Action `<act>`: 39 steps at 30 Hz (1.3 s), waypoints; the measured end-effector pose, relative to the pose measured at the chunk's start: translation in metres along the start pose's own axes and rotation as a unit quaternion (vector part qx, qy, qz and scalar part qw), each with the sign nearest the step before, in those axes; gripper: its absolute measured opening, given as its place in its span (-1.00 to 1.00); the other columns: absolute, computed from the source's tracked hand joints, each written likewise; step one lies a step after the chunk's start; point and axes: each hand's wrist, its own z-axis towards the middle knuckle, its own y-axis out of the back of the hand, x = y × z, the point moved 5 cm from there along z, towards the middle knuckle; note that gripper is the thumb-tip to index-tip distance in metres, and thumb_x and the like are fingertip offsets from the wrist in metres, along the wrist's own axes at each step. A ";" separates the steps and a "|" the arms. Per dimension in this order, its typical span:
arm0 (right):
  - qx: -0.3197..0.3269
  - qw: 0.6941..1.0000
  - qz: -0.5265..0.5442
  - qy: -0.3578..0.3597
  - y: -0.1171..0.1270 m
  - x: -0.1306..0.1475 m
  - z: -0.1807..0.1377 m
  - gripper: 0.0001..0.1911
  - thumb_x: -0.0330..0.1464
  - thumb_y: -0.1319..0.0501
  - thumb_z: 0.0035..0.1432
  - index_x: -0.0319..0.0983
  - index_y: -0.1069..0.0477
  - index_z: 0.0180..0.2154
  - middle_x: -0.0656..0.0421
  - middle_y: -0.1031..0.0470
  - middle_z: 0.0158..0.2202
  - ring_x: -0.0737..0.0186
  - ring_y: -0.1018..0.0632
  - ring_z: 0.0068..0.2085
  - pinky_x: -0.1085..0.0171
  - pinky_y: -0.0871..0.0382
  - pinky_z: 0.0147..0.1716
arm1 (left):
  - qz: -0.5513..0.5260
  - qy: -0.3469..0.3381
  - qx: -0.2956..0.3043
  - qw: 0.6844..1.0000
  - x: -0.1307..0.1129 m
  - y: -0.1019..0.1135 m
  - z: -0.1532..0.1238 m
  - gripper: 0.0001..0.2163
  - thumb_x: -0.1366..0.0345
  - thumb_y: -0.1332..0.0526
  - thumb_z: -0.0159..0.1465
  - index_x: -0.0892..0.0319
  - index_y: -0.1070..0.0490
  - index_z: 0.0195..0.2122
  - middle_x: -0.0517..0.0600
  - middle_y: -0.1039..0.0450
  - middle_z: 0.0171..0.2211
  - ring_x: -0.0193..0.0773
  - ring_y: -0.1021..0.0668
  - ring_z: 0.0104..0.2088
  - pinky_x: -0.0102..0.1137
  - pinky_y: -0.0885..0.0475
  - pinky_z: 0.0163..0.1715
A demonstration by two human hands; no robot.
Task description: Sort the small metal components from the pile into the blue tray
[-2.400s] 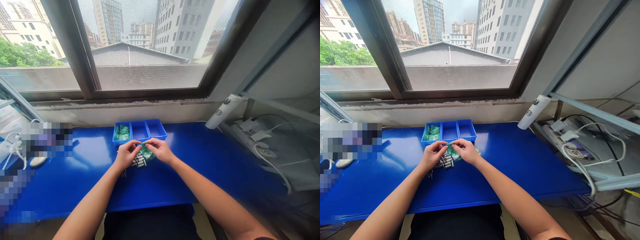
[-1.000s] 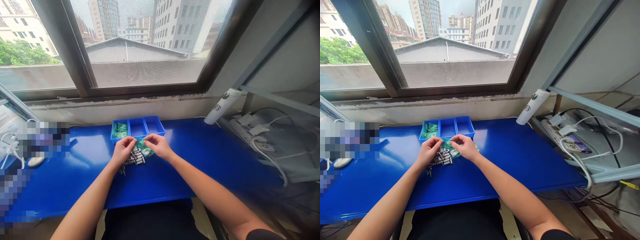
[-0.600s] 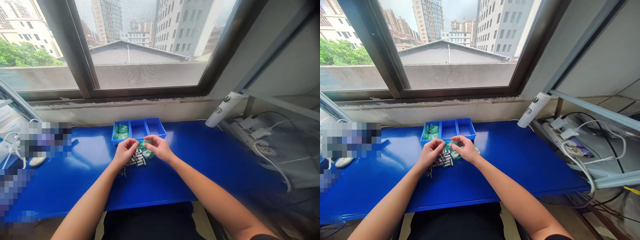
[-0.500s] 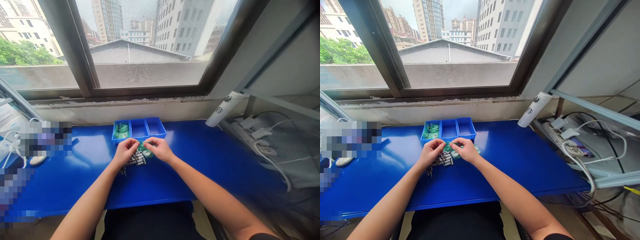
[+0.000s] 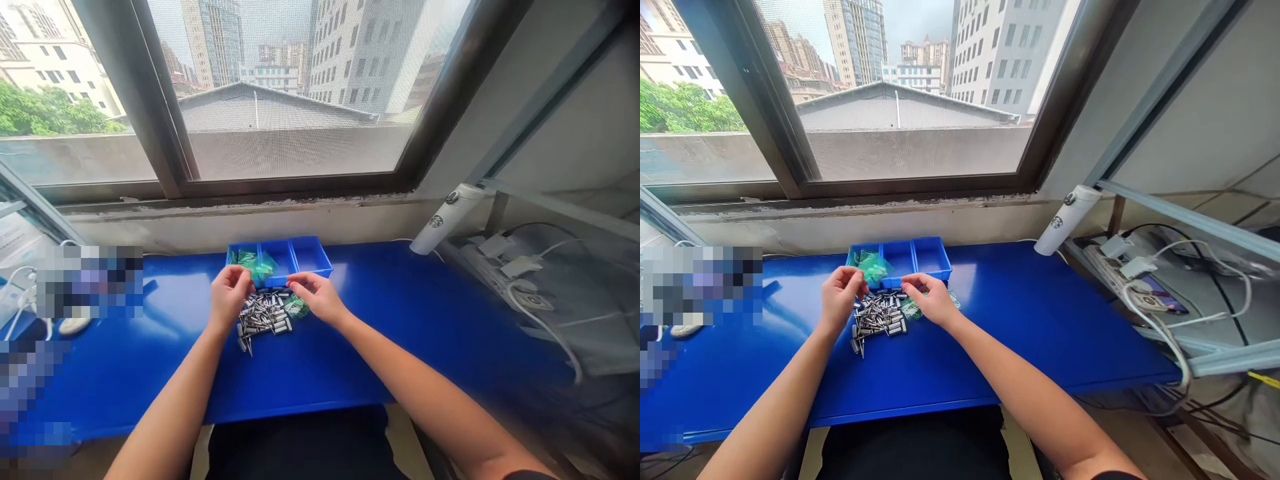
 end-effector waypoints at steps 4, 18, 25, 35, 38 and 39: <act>-0.025 1.000 0.001 -0.006 0.006 -0.001 0.003 -0.69 -0.14 -0.27 0.09 -0.25 -0.55 -0.30 0.05 -0.61 -0.30 0.15 -0.58 -0.26 0.18 -0.45 -0.21 | 0.032 -0.010 -0.173 0.984 0.000 0.046 0.024 -0.80 0.16 -0.21 0.17 0.20 -0.33 -0.33 -0.04 -0.48 -0.49 -0.32 -0.52 -0.59 -0.50 -0.32 -0.66; -0.007 0.999 0.038 -0.037 0.002 -0.001 0.000 -0.74 -0.19 -0.27 0.08 -0.25 -0.53 -0.30 0.12 -0.57 -0.41 0.21 -0.56 -0.33 0.22 -0.43 -0.29 | 0.153 0.062 -0.148 0.975 0.037 0.062 0.060 -0.75 0.13 -0.22 0.14 0.22 -0.42 -0.29 0.06 -0.59 -0.36 -0.22 -0.62 -0.45 -0.40 -0.48 -0.41; 0.011 0.999 0.033 -0.037 0.000 -0.001 -0.002 -0.74 -0.19 -0.26 0.09 -0.25 -0.52 -0.30 0.14 -0.55 -0.42 0.24 -0.53 -0.36 0.25 -0.39 -0.33 | 0.336 0.048 -0.106 0.934 0.029 0.061 0.071 -0.78 0.13 -0.21 0.14 0.17 -0.51 -0.37 0.05 -0.61 -0.36 -0.14 -0.63 -0.30 -0.34 -0.45 -0.21; 0.014 0.999 0.010 -0.028 0.000 0.002 -0.003 -0.74 -0.20 -0.24 0.11 -0.25 -0.53 -0.28 0.13 -0.57 -0.41 0.24 -0.54 -0.37 0.25 -0.41 -0.34 | 0.490 0.028 -0.027 0.871 0.005 0.041 0.086 -0.81 0.13 -0.21 0.15 0.11 -0.52 -0.45 0.06 -0.61 -0.36 -0.04 -0.60 -0.27 -0.28 -0.44 -0.24; 0.017 1.000 0.003 -0.024 0.000 0.002 -0.003 -0.75 -0.20 -0.23 0.12 -0.25 -0.53 -0.29 0.13 -0.57 -0.41 0.24 -0.55 -0.38 0.25 -0.43 -0.34 | 0.504 0.048 -0.022 0.862 0.008 0.040 0.090 -0.84 0.17 -0.23 0.11 0.11 -0.53 -0.47 0.10 -0.61 -0.37 0.03 -0.61 -0.26 -0.25 -0.45 -0.27; 0.018 1.000 0.001 -0.022 -0.001 0.002 -0.003 -0.75 -0.20 -0.23 0.12 -0.25 -0.53 -0.29 0.13 -0.57 -0.41 0.24 -0.55 -0.38 0.25 -0.44 -0.34 | 0.508 0.049 -0.018 0.860 0.008 0.039 0.092 -0.85 0.18 -0.24 0.10 0.11 -0.54 -0.48 0.11 -0.61 -0.38 0.04 -0.61 -0.26 -0.24 -0.46 -0.28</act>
